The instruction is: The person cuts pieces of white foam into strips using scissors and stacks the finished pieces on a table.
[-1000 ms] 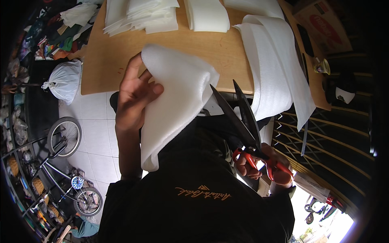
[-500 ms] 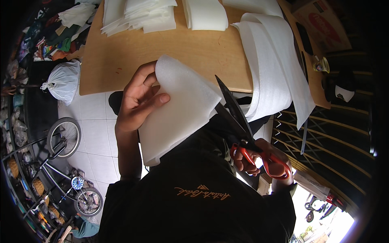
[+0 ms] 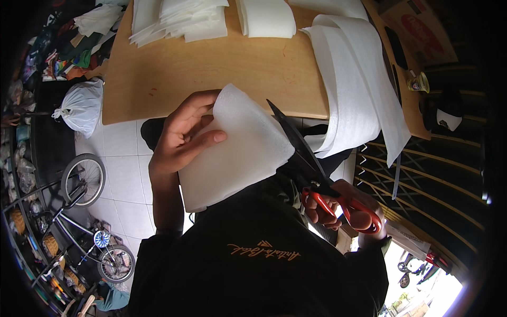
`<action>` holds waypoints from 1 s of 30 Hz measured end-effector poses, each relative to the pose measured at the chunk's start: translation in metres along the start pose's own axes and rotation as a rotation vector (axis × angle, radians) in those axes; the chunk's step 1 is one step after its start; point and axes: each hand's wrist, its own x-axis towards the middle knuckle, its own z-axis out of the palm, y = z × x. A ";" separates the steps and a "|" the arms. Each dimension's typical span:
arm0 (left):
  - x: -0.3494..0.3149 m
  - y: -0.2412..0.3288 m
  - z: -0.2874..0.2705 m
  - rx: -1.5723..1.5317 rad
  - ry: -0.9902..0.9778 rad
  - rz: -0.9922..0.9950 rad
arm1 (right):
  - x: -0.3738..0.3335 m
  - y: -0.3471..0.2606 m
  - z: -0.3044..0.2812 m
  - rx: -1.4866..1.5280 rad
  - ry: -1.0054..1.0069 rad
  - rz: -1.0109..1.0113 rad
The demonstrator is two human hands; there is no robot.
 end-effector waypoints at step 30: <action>0.003 0.004 -0.004 0.028 -0.073 0.002 | 0.006 0.003 0.002 -0.127 -0.088 -0.251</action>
